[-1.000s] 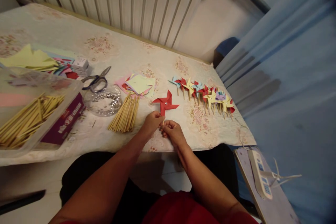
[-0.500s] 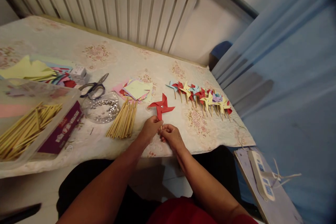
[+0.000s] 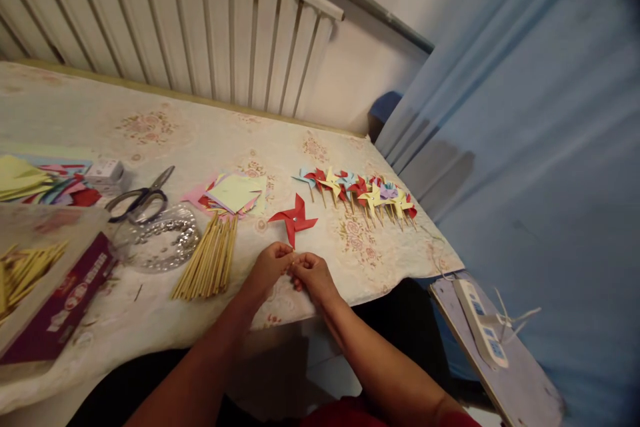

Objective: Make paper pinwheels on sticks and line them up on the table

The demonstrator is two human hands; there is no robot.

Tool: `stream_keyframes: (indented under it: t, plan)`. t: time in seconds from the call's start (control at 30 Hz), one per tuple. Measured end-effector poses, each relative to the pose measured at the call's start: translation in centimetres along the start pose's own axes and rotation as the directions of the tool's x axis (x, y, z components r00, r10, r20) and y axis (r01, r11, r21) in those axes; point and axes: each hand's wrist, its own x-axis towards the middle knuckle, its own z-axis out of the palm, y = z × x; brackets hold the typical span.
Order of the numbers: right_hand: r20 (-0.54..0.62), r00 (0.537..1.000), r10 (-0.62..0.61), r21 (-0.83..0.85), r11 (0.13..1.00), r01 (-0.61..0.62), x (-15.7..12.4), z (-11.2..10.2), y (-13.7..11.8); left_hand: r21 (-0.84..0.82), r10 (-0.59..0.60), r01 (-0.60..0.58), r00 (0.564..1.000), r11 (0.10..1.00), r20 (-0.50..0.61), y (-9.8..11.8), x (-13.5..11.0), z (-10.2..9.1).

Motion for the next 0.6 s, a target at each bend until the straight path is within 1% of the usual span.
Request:
stream_keyframes:
  t: [0.2,0.4,0.5,0.6]
  plan:
    - [-0.113,0.993,-0.023,-0.125,0.992,0.009,0.2,-1.2,-0.2,0.105,-0.039,0.037,0.999,0.994,0.01,-0.4,0.3,-0.1]
    - [-0.233,0.97,-0.071,-0.247,0.969,0.012,1.0,-3.1,-1.2,0.143,-0.056,0.056,0.998,0.988,-0.004,-0.4,0.3,-0.2]
    - [-0.296,0.951,-0.093,-0.286,0.958,0.004,2.2,-4.2,-1.4,0.137,-0.058,0.057,0.998,0.989,0.002,-0.2,0.2,-0.2]
    - [-0.381,0.91,-0.162,-0.4,0.916,-0.004,4.1,-5.5,-1.5,0.138,-0.065,0.063,0.998,0.988,0.006,-0.1,0.2,-0.2]
